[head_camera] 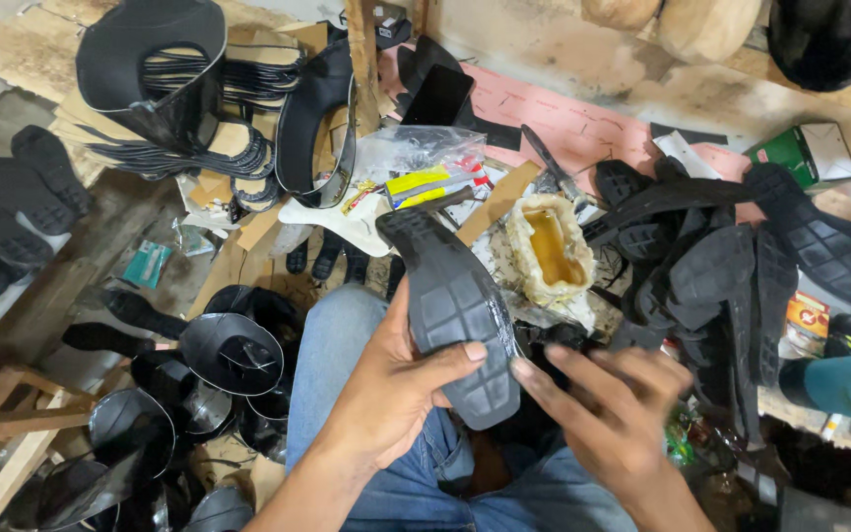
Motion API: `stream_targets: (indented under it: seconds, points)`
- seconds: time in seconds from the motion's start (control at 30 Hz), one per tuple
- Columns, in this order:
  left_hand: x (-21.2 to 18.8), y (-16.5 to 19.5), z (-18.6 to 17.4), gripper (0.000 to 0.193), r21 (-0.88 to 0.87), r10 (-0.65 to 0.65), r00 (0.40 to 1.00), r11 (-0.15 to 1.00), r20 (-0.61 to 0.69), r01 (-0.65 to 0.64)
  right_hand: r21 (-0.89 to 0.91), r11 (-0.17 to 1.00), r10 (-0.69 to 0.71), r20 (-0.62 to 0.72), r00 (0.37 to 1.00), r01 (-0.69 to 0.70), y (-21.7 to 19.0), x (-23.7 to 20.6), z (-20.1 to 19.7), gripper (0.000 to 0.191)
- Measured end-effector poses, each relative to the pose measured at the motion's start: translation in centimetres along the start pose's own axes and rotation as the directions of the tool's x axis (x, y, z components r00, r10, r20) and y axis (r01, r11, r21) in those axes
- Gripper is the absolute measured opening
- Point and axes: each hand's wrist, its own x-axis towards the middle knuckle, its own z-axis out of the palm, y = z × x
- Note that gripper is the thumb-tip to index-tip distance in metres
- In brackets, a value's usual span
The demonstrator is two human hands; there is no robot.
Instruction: The person applies a viscous adhesive to the bottom of black shoe soles using their fingers. They repeatedly dip fingers into a container of glue and spread it evenly across the sole surface, handling one sole at a time.
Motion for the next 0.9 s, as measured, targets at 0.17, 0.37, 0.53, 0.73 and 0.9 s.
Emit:
stream_targets:
  seconds: [0.17,0.37,0.53,0.73,0.9]
  points:
    - [-0.9,0.2,0.3,0.089,0.104,-0.085,0.995,0.991,0.050,0.080,0.059,0.984,0.167,0.067,0.984,-0.171,0.3,1.3,-0.1,0.052]
    - [-1.1,0.1,1.1,0.084,-0.027,-0.060,0.998,0.998,-0.021,0.060,0.133,0.981,0.126,0.104,0.987,-0.139,0.4,1.2,0.4,0.058]
    - [-0.7,-0.1,1.1,0.073,-0.143,0.030,0.995,0.989,-0.092,-0.043,0.125,0.981,0.149,0.028,0.988,-0.151,-0.9,-1.1,0.8,0.060]
    - [0.3,-1.1,2.1,0.077,-0.153,0.149,0.958,0.970,-0.246,-0.190,-0.015,0.997,0.078,-0.026,0.997,-0.079,-3.1,-1.7,0.4,0.056]
    - [0.5,-1.0,2.4,0.081,-0.077,0.238,0.934,0.961,-0.267,-0.267,-0.015,0.970,0.244,0.025,0.970,-0.243,-3.8,-1.2,0.3,0.051]
